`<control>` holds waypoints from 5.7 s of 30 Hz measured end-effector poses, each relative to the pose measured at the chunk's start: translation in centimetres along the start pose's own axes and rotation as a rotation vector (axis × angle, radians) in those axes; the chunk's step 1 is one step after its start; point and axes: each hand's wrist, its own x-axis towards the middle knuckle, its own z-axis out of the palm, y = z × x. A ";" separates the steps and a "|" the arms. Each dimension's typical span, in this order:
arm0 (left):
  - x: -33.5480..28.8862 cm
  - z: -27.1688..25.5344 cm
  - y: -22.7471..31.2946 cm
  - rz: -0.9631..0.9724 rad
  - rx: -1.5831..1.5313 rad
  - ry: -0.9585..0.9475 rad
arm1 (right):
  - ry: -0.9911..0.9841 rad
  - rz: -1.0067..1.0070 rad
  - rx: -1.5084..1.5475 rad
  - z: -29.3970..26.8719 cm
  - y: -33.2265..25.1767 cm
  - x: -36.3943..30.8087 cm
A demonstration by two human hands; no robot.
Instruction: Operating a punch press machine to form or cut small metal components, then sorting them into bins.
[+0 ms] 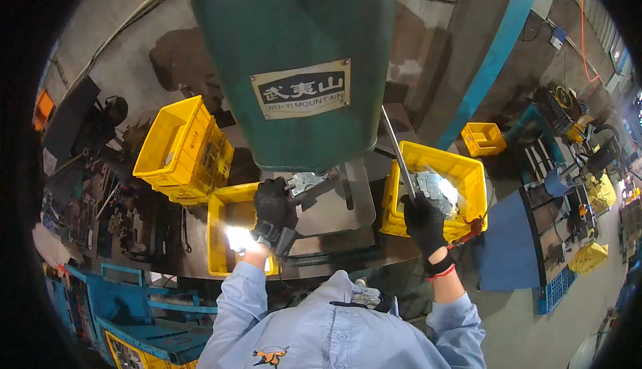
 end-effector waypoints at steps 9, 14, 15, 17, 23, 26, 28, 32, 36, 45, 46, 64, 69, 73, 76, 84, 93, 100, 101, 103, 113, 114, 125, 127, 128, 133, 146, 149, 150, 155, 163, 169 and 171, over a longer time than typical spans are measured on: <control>0.6 1.6 -1.7 -0.041 -0.052 0.021 | 0.166 -0.181 -0.035 3.5 4.4 1.1; 0.4 1.0 -0.7 -0.040 -0.062 -0.022 | 0.167 -0.200 -0.164 3.0 4.9 1.0; 0.4 1.2 -0.8 -0.030 -0.057 -0.013 | 0.151 -0.186 -0.142 2.9 4.6 0.9; 0.3 1.7 -2.2 -0.034 -0.048 -0.012 | 0.103 -0.166 -0.084 2.7 2.2 0.7; 0.8 0.9 -0.7 0.001 -0.056 0.039 | 0.185 0.000 0.451 5.3 8.2 2.4; 0.6 1.3 -1.0 0.012 -0.057 0.092 | 0.300 -0.080 0.188 7.5 10.2 3.9; 0.6 1.8 -1.8 0.016 -0.064 0.112 | 0.355 -0.212 0.038 8.8 9.8 4.4; 0.1 1.8 -1.5 0.054 -0.016 0.160 | 0.387 -0.381 0.083 9.2 9.4 4.8; 0.3 2.4 -2.2 0.012 -0.053 0.099 | 0.290 -0.179 0.791 10.6 9.5 5.0; 0.2 1.9 -1.7 -0.049 -0.085 -0.002 | 0.241 -0.128 0.936 11.0 9.8 5.5; 0.4 2.0 -1.6 -0.029 -0.098 0.012 | 0.257 -0.121 0.894 11.0 10.8 5.8; 0.6 0.3 -0.7 -0.013 -0.144 0.084 | 0.202 -0.147 0.893 11.6 11.2 6.9; 0.3 0.7 0.2 0.030 -0.109 0.139 | 0.269 -0.270 0.833 12.5 12.7 7.8; 0.0 -0.9 0.0 0.010 -0.065 0.037 | 0.415 -0.562 -0.003 10.8 8.9 5.9; 0.4 -1.3 0.3 -0.023 -0.045 -0.067 | 0.397 -0.535 -0.003 9.6 8.0 5.3; 0.5 -1.3 1.1 -0.126 -0.030 -0.114 | 0.282 -0.353 0.132 7.6 7.3 3.6; -0.1 -3.5 2.1 -0.048 0.086 -0.144 | 0.134 -0.196 0.386 4.3 2.6 0.9; -0.4 -4.7 3.4 0.009 0.089 -0.108 | 0.140 -0.157 0.312 2.7 1.8 0.2; -0.4 -4.7 3.2 0.008 0.102 -0.116 | 0.130 -0.145 0.335 2.5 1.4 -0.1; -0.5 -4.5 2.8 0.024 0.122 -0.146 | 0.115 -0.126 0.384 2.0 0.4 -0.6; -0.6 -5.9 4.6 -0.006 0.090 -0.133 | 0.096 -0.113 0.338 0.5 -1.3 -1.5; -0.6 -6.2 4.6 0.020 0.104 -0.116 | 0.095 -0.130 0.335 0.4 -1.5 -1.5; -0.5 -3.0 2.5 -0.030 0.030 -0.009 | -0.093 -0.066 0.556 -5.8 -7.4 -5.1; -0.6 -0.5 -0.9 -0.045 -0.010 0.027 | -0.104 -0.065 0.622 -6.5 -8.4 -5.9; -0.6 0.0 -1.4 -0.028 -0.021 0.035 | -0.104 -0.057 0.651 -6.7 -8.2 -6.2; 0.2 -5.1 4.4 0.114 -0.151 -0.054 | -0.056 -0.047 0.791 -6.5 -5.3 -5.9; -4.9 -5.6 -3.7 0.104 -0.110 -0.291 | -0.132 -0.812 -0.279 7.0 -0.2 -0.3; -10.8 -3.5 -13.4 0.118 0.105 -0.288 | -0.154 -0.948 -0.358 8.2 -2.2 1.0; -13.3 -2.8 -16.8 0.092 0.182 -0.344 | -0.169 -1.014 -0.363 8.9 -2.9 1.5; -17.3 0.4 -21.6 0.199 0.361 -0.422 | -0.133 -1.170 -0.453 12.7 -2.2 4.0; -14.5 -1.4 -21.7 0.112 0.042 -0.403 | -0.086 -1.237 -0.336 13.4 -2.2 3.6; -11.8 -6.1 -16.1 0.056 -0.117 -0.243 | -0.101 -1.176 -0.424 9.3 -0.3 1.3; -10.8 -7.3 -14.2 0.046 0.022 -0.179 | -0.051 -1.013 -0.344 5.7 0.8 1.3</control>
